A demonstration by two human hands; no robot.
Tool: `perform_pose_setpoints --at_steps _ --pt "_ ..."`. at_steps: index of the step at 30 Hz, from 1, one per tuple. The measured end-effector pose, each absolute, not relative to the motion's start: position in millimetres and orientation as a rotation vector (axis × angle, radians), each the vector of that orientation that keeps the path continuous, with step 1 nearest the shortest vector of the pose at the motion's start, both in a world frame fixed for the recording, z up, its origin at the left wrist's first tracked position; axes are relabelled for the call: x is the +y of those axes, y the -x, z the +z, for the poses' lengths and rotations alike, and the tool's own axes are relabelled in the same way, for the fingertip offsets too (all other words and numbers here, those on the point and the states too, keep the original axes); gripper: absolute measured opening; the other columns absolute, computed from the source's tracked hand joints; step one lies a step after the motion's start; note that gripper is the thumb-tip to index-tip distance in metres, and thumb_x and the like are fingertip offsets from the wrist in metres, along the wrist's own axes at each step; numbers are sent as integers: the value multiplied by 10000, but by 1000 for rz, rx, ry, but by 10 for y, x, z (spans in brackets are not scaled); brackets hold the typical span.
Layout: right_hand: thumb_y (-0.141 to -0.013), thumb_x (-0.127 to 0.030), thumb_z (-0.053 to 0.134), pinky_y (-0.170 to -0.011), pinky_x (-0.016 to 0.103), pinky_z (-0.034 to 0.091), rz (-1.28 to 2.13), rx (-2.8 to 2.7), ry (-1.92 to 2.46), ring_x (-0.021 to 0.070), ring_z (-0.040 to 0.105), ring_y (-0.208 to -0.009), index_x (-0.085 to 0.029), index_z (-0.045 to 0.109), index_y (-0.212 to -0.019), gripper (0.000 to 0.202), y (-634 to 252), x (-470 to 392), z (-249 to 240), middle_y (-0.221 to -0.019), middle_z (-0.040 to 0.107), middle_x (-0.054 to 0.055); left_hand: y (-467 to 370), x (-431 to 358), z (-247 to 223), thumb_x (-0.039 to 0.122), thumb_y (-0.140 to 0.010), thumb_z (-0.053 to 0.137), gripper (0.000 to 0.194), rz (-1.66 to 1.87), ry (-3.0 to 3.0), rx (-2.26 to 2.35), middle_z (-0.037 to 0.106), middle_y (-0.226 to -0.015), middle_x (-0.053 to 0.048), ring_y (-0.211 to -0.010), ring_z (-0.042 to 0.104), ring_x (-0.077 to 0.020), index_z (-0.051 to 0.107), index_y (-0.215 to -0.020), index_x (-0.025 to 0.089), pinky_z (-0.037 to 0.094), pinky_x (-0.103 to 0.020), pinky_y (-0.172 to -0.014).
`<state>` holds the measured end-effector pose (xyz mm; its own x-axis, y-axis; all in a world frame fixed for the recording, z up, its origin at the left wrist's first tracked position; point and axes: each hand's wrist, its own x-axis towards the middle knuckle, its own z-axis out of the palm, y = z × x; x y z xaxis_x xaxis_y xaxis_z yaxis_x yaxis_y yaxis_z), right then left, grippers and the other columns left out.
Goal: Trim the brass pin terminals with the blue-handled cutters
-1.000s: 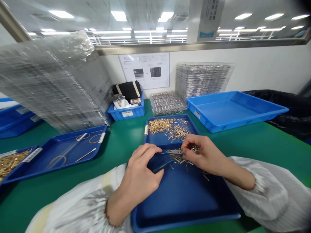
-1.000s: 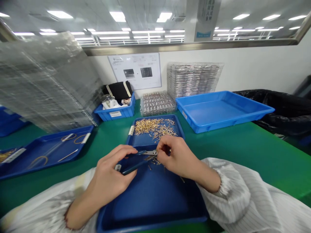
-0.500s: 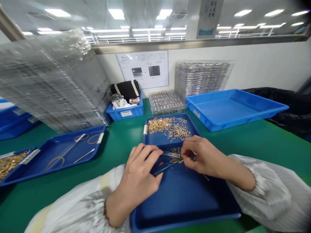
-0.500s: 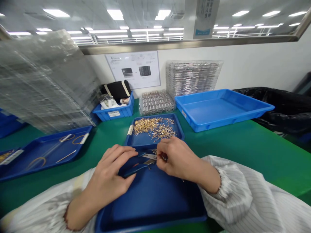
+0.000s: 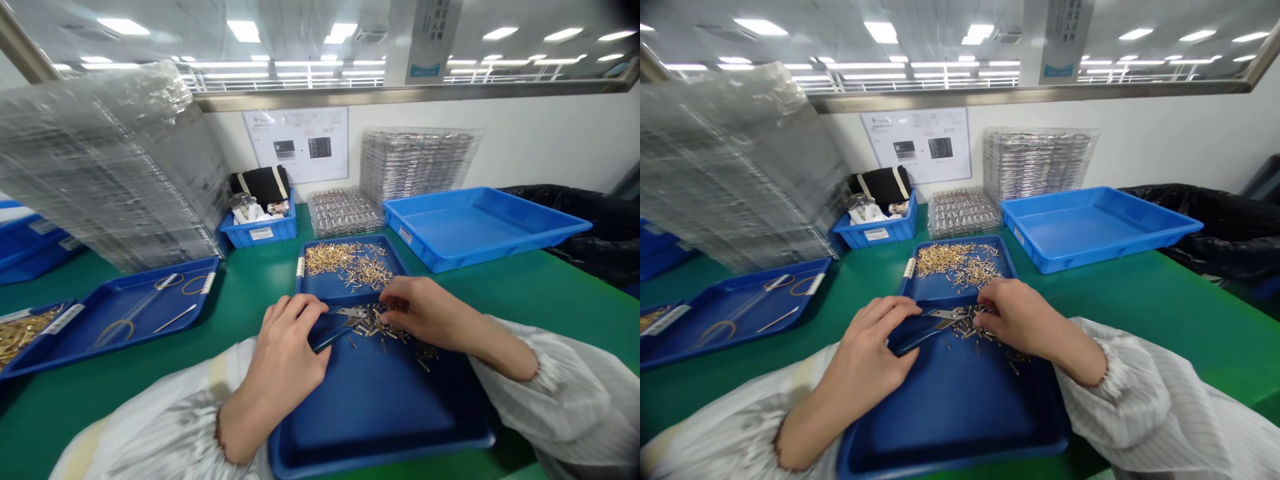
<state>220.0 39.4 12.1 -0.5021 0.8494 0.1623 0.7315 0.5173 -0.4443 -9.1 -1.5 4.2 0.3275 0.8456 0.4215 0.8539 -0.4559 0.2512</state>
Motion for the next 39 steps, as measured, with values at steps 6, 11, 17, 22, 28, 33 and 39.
perform_pose_setpoints --at_steps 6,11,17,22,28,33,39 --pt "-806 -85 473 -667 225 384 489 -2461 1267 127 552 -709 -171 618 -761 174 -2125 345 82 -770 595 16 73 -24 54 94 -612 599 344 -739 2591 -1651 558 -999 -41 -915 488 -239 543 -938 188 387 -417 -819" --pt "-806 -64 483 -653 208 382 560 -2382 1125 115 540 -704 -151 606 -794 151 -2071 298 137 -781 593 11 67 -37 49 85 -607 614 356 -749 2668 -1610 548 -1011 -32 -925 473 -230 533 -937 192 386 -408 -819" --pt "-809 -64 481 -628 211 378 582 -2384 1097 112 531 -681 -148 605 -786 151 -2043 272 120 -785 591 14 72 -30 31 84 -606 619 360 -775 2659 -1565 546 -1008 -39 -919 476 -229 535 -940 188 387 -408 -819" --pt "-787 -46 498 -629 188 380 621 -2291 1062 93 534 -684 -145 616 -793 154 -2024 275 135 -762 595 2 59 -39 55 122 -619 622 340 -765 2593 -1610 559 -997 -48 -907 493 -249 545 -944 188 395 -436 -808" --pt "-754 -62 516 -553 177 374 679 -2203 1118 76 517 -596 -151 636 -765 150 -2010 266 146 -709 596 -15 49 -53 62 125 -613 623 342 -794 2567 -1608 564 -987 -51 -896 504 -250 548 -941 187 403 -431 -793" --pt "-739 -74 517 -530 185 375 698 -2168 1148 83 515 -574 -152 645 -755 151 -2003 265 129 -691 600 -13 49 -57 58 124 -605 629 343 -818 2543 -1595 567 -984 -55 -895 508 -251 552 -934 186 406 -427 -788" --pt "-716 -72 513 -517 190 374 728 -2089 1156 89 508 -559 -151 630 -713 142 -1982 250 124 -641 588 -20 51 -50 52 117 -605 630 340 -884 2536 -1521 572 -970 -59 -875 518 -248 556 -932 179 418 -421 -766"
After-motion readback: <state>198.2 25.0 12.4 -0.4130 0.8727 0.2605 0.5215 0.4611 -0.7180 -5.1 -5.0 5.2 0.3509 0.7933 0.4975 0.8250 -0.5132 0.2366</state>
